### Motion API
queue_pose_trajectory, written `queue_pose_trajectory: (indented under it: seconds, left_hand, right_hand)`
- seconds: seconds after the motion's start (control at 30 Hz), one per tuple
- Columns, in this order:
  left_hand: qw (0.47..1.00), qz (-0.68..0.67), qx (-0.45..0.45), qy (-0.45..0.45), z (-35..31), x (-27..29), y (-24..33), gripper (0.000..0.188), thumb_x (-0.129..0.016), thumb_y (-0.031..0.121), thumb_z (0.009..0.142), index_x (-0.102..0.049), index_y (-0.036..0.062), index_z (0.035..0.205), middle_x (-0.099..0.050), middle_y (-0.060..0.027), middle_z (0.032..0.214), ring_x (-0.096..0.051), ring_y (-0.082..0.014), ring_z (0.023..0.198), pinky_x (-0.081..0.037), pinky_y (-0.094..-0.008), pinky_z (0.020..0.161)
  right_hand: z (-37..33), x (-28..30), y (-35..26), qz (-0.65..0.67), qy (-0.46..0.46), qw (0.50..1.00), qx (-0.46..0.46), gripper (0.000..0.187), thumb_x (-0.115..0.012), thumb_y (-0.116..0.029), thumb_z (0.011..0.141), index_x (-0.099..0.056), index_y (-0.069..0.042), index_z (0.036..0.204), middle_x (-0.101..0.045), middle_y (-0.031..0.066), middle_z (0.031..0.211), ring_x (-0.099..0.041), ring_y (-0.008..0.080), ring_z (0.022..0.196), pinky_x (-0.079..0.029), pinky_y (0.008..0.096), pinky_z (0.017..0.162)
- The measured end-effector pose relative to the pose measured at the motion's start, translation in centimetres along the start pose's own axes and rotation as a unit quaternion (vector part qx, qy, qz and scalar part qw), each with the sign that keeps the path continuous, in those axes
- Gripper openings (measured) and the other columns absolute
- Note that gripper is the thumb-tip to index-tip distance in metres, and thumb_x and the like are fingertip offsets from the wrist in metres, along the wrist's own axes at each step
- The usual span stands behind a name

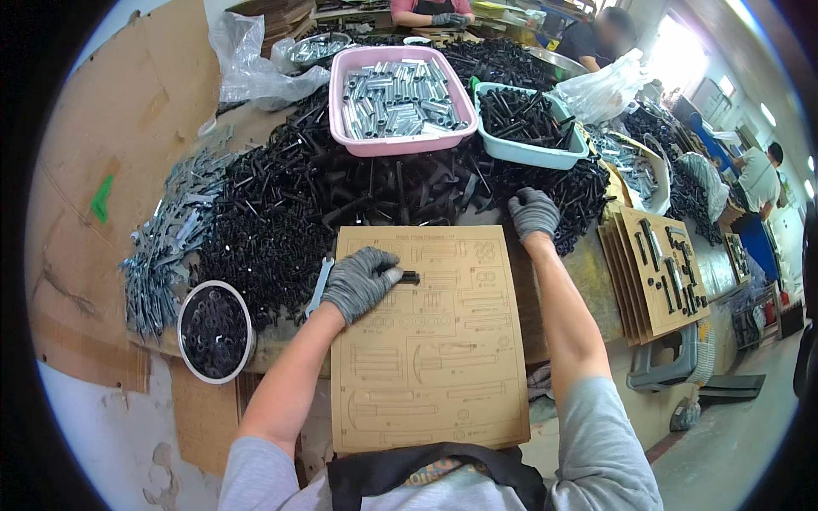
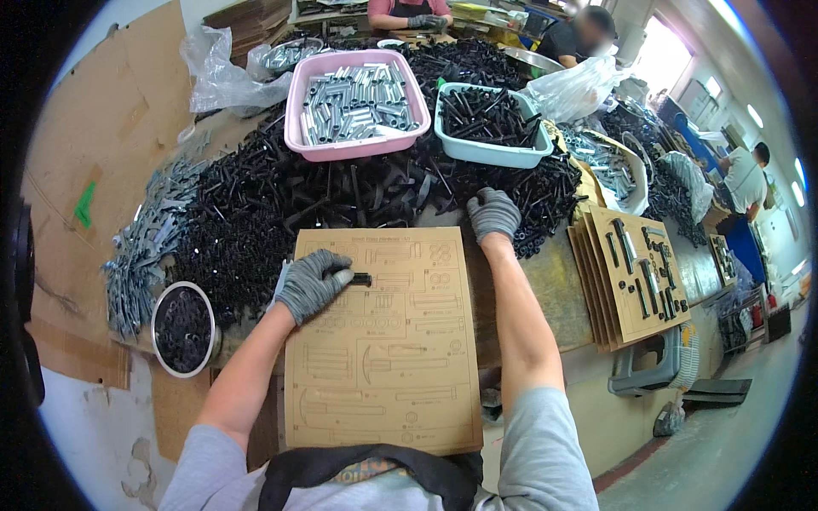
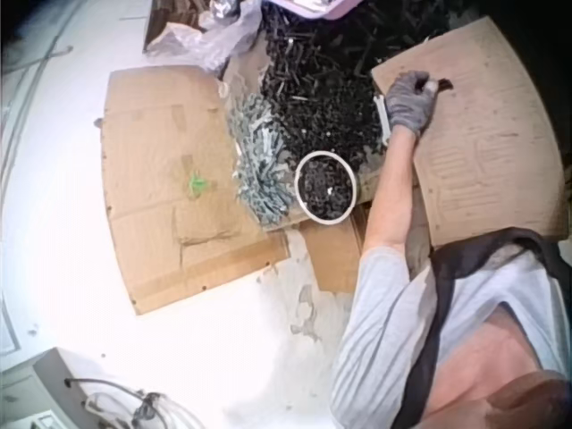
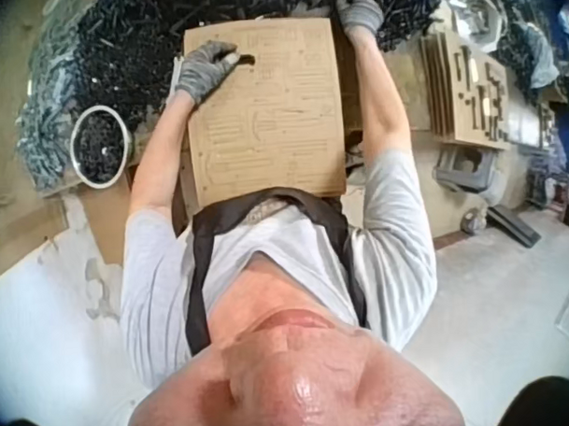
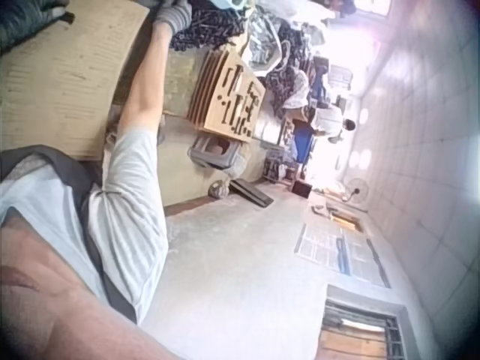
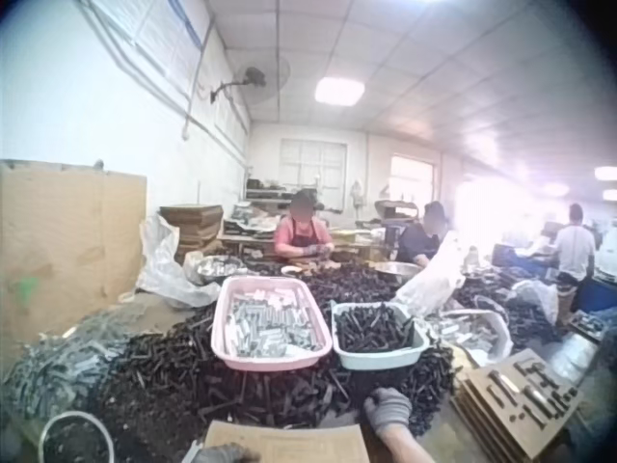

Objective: The person assembles a set of hardware components on a cardboard template. They pick up bolts, washers, and nuts from piles and containers, then place them into designated slots on the template. The person repeats this process to complete multiple sets.

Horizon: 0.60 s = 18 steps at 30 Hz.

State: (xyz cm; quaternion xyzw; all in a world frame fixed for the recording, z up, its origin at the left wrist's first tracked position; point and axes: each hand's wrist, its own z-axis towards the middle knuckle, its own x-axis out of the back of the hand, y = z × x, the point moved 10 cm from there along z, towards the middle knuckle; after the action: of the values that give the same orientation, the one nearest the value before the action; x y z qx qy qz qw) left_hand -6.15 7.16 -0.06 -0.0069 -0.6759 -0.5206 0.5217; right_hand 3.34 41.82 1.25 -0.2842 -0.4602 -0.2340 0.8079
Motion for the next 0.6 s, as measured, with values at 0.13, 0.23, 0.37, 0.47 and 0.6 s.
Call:
queue_pose_trajectory:
  seconds: [0.13,0.23,0.37,0.47,0.6]
  left_hand:
    - [0.991,-0.098,0.012,0.085,-0.7,1.2,-2.2,0.024,-0.066,0.02,0.085,-0.067,0.0043,0.103,-0.069,-0.0111,0.093,-0.065,-0.0181,0.084,-0.05,-0.0297,0.079]
    - [0.992,-0.095,0.008,0.088,-2.5,1.6,0.6,0.017,-0.063,0.015,0.086,-0.068,0.0029,0.097,-0.068,-0.0122,0.091,-0.065,-0.022,0.083,-0.05,-0.0313,0.08]
    - [0.993,-0.062,-0.082,-0.059,-4.0,-4.1,5.9,0.03,-0.057,0.021,0.089,-0.062,0.0059,0.114,-0.063,-0.0165,0.111,-0.06,-0.0302,0.103,-0.047,-0.0376,0.092]
    - [0.992,-0.027,-0.008,-0.125,-4.7,-6.5,5.4,0.045,-0.058,0.032,0.089,-0.055,0.0039,0.123,-0.06,-0.0182,0.118,-0.057,-0.032,0.111,-0.044,-0.0386,0.097]
    - [0.987,0.149,-0.06,-0.029,-4.7,-6.5,6.7,0.055,-0.062,0.037,0.084,-0.051,0.0042,0.126,-0.06,-0.0174,0.119,-0.058,-0.0314,0.109,-0.045,-0.0387,0.095]
  right_hand:
    - [-5.8,6.1,-3.9,0.119,0.044,0.984,0.126,0.019,-0.066,-0.026,0.078,-0.069,-0.013,0.091,-0.065,0.0121,0.085,-0.064,0.0304,0.077,-0.051,0.0404,0.068]
    - [-12.3,10.0,-10.0,0.029,-0.019,0.97,0.239,0.01,-0.064,-0.02,0.078,-0.066,-0.01,0.08,-0.063,0.0095,0.079,-0.063,0.027,0.07,-0.052,0.0383,0.064]
    - [-19.4,7.9,-14.1,-0.045,-0.156,0.926,0.342,0.012,-0.059,-0.017,0.079,-0.062,-0.006,0.083,-0.062,0.0111,0.083,-0.065,0.0249,0.074,-0.053,0.0388,0.061]
    - [-20.0,8.0,-14.3,-0.025,-0.181,0.926,0.331,0.015,-0.06,-0.02,0.08,-0.063,-0.009,0.089,-0.062,0.0101,0.085,-0.065,0.0257,0.075,-0.053,0.0389,0.063]
    - [-15.1,9.2,-10.0,0.093,-0.126,0.958,0.241,0.017,-0.063,-0.019,0.082,-0.065,-0.007,0.093,-0.066,0.012,0.083,-0.064,0.0288,0.075,-0.053,0.0387,0.065]
